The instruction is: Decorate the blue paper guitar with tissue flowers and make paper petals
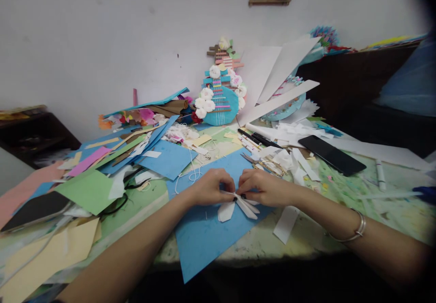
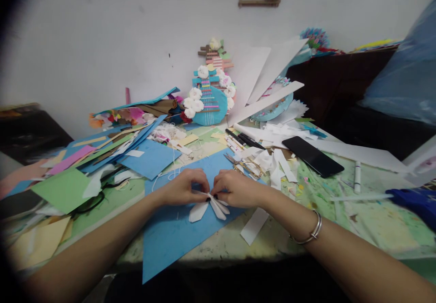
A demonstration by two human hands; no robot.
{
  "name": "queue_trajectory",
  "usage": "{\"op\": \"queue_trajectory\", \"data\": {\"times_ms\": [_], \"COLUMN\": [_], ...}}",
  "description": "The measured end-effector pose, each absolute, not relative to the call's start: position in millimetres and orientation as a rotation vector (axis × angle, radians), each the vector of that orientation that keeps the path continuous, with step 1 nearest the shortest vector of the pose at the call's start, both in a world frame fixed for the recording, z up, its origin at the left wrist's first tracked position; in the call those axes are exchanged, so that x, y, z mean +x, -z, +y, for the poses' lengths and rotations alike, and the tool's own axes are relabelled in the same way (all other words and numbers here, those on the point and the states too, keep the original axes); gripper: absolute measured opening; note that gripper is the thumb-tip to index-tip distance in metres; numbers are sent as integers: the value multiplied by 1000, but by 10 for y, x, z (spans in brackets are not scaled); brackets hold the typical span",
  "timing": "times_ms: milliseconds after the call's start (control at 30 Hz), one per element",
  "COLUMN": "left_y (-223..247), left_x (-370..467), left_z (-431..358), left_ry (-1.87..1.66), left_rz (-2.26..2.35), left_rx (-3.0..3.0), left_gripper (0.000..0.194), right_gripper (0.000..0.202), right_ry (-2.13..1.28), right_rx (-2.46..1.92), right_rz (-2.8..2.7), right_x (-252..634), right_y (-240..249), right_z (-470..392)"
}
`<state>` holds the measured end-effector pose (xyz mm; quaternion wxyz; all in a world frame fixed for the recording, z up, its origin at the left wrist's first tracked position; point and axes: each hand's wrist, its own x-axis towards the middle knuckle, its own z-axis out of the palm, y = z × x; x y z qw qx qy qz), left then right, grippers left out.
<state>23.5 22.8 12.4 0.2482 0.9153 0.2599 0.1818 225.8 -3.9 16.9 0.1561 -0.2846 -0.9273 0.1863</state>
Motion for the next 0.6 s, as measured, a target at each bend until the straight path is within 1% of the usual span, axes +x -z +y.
{"op": "queue_trajectory", "data": {"times_ms": [433, 533, 600], "left_y": [-104, -110, -119], "left_x": [220, 202, 180], "left_z": [236, 259, 285], "left_ry": [-517, -526, -511], "left_rz": [683, 701, 705], "left_rx": [2487, 2483, 2471], "left_gripper": [4, 7, 12], "right_gripper": [24, 23, 22], "right_ry": [-504, -401, -263], "right_rx": [-777, -885, -1071], "right_rz": [-2590, -2518, -2379], "right_x": [2173, 2192, 2264], "right_y": [-111, -100, -120], "right_z": [-64, -15, 48]}}
